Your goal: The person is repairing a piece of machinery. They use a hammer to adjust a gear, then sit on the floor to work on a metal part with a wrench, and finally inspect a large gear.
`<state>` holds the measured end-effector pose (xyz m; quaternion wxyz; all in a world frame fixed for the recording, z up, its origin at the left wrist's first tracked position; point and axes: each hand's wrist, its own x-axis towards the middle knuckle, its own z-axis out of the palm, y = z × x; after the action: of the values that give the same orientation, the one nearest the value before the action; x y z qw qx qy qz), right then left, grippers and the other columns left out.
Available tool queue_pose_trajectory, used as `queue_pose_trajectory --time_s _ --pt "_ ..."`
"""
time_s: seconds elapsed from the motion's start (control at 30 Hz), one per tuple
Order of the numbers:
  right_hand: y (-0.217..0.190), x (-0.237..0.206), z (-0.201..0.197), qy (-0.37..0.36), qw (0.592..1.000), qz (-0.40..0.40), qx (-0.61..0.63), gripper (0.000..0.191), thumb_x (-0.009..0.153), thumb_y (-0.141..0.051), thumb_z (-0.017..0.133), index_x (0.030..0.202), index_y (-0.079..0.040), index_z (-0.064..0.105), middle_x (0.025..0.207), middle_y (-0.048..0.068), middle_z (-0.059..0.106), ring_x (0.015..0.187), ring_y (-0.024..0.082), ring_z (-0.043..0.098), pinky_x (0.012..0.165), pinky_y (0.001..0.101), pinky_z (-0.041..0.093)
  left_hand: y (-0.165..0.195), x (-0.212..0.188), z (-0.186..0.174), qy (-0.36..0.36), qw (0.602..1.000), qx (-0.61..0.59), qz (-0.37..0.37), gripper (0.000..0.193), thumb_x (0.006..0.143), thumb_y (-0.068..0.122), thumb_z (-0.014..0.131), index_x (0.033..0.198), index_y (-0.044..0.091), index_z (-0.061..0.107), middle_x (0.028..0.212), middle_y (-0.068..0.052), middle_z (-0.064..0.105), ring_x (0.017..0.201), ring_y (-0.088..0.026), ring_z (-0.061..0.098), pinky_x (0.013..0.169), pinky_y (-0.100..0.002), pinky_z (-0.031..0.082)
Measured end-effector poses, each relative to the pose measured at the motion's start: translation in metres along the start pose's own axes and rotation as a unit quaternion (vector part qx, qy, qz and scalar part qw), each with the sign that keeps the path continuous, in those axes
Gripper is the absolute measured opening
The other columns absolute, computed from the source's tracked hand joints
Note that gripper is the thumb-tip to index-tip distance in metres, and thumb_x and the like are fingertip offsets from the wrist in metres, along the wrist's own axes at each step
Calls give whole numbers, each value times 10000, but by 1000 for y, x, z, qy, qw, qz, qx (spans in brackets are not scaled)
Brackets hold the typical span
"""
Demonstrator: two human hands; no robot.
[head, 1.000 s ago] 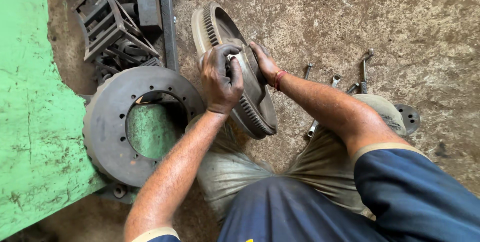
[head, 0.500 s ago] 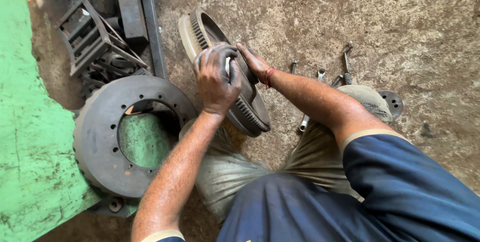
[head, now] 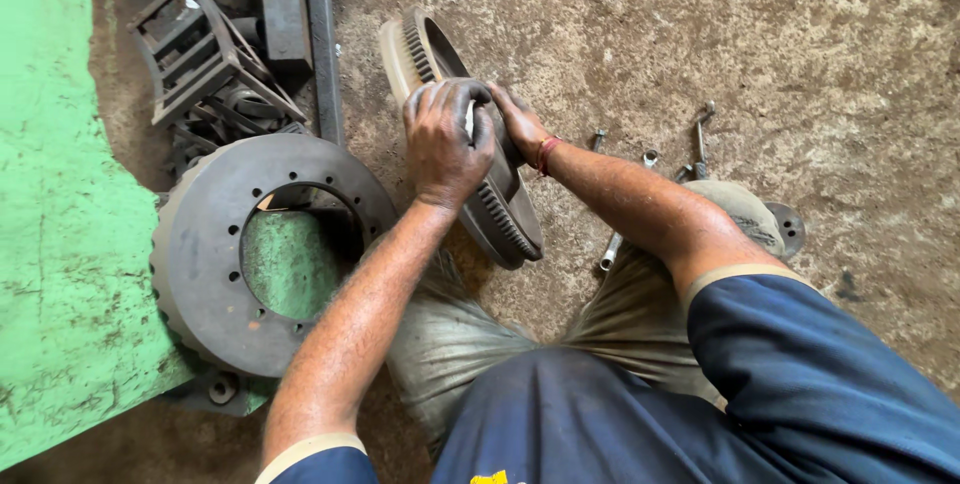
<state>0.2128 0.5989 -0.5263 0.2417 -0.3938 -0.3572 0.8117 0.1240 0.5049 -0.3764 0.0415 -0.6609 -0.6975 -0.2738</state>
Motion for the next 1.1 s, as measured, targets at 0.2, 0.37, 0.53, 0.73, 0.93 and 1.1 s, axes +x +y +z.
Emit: queue_pose_trajectory --time_s 0.2,0.37,0.53,0.73,0.93,1.1 --pt "-9 -9 -1 86 988 86 -90 938 862 -656 638 1540 -67 367 1473 243 481 1293 343 554 1016 483 507 -7 -1 5 123 984 -103 -76 153 1003 123 635 1155 126 629 1364 -76 652 1296 -222 615 1182 -436 457" --pt "-4 -2 3 152 985 -44 -69 1020 785 -605 818 1487 22 423 1457 289 547 1344 345 573 1111 421 488 -12 3 4 154 959 -192 -143 214 961 65 589 1174 77 574 1345 -109 601 1253 -252 620 1104 -420 568" --pt "2 3 3 172 980 -95 -22 969 769 -459 890 1472 41 450 1448 259 558 1333 313 577 1118 384 482 -12 -1 -1 135 918 -306 -214 348 904 45 568 1251 74 550 1243 -94 628 1139 -218 663 1010 -403 633" --pt "-5 0 5 126 976 -158 83 789 797 -212 874 1430 32 471 1359 204 610 1263 272 617 1077 348 534 -17 -2 -7 111 944 -278 -139 247 925 -47 558 1147 50 604 1286 -120 649 1171 -253 667 1009 -398 623" --pt "3 7 -1 68 971 -176 145 502 853 15 640 1351 67 598 1299 171 691 1209 228 689 1033 319 562 -16 -6 1 90 974 -193 -84 259 930 -79 509 1113 60 629 1271 -120 678 1175 -255 684 1043 -384 608" --pt "12 14 -2 66 970 -174 159 430 821 99 578 1230 58 703 1213 147 760 1086 211 736 938 291 601 -18 -5 -3 67 981 -170 -65 243 914 -66 543 1080 77 649 1178 -94 722 1116 -251 708 1008 -396 606"
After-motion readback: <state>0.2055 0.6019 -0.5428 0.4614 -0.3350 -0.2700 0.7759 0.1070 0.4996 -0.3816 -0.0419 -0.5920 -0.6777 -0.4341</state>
